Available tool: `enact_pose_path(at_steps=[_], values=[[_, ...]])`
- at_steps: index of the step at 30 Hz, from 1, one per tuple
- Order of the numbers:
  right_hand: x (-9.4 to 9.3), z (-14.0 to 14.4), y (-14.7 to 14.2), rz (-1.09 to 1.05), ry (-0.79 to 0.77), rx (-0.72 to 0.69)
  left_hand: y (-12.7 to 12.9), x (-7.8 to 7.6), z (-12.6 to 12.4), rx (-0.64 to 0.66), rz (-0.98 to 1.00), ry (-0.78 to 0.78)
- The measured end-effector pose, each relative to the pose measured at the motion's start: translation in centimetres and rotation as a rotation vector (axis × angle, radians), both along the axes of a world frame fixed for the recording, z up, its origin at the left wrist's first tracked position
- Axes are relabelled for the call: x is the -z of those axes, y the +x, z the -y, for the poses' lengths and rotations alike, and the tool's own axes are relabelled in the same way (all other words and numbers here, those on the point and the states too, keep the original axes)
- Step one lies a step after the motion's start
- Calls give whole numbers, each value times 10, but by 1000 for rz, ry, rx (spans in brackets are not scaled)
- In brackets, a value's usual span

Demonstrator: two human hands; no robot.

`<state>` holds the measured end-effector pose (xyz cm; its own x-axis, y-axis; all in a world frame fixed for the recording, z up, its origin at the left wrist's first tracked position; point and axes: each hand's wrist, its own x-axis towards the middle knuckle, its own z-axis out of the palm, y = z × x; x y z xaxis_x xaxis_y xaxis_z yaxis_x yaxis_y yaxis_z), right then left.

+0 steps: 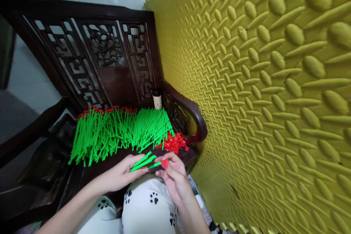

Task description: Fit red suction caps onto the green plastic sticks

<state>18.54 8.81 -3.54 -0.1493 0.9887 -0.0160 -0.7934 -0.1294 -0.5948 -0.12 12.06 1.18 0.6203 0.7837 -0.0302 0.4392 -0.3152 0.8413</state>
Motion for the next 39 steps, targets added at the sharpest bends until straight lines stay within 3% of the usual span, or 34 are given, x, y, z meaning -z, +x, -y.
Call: enact_pose_path(at_steps=[13, 22, 29, 39], values=[[-10, 8, -2, 20, 37, -17, -3, -7, 7, -6, -36, 31], [-6, 13, -19, -184, -50, 8, -1, -4, 12, 33, -102, 50], [-11, 18, -22, -139, -55, 23, 2, -4, 13, 67, -108, 60], [-14, 16, -24, -259, -71, 3, 6, -6, 17, 60, -34, 71]])
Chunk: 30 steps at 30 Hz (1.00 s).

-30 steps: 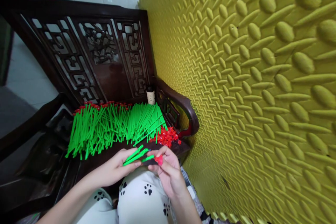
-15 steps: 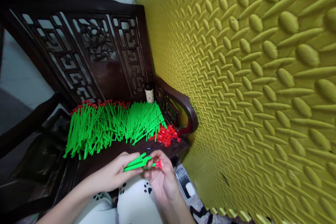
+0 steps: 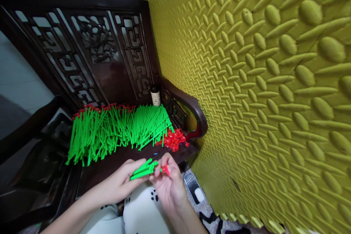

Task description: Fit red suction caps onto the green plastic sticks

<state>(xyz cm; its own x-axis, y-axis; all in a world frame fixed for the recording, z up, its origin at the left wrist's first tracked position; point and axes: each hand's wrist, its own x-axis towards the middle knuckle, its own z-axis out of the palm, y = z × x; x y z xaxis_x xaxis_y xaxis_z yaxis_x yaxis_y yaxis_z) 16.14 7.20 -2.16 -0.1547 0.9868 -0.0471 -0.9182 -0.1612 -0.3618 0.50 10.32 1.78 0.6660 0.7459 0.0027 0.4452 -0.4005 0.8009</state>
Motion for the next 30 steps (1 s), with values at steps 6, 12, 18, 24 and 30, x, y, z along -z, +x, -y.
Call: enact_pose_path(at_steps=[6, 12, 18, 24, 30], values=[[-5, -3, 0, 13, -11, 10, 1, 3, 1, -18, 32, 8], [-9, -5, 4, 25, -10, 1, -1, 5, 2, -31, 16, 19], [-11, -5, 8, 51, 20, -11, -1, 4, 3, -41, 32, 47], [-10, -6, 7, 29, 36, 11, 1, 7, 3, -48, 41, 30], [-9, -10, 5, -4, -19, -2, 3, 11, 5, -81, 53, 26]])
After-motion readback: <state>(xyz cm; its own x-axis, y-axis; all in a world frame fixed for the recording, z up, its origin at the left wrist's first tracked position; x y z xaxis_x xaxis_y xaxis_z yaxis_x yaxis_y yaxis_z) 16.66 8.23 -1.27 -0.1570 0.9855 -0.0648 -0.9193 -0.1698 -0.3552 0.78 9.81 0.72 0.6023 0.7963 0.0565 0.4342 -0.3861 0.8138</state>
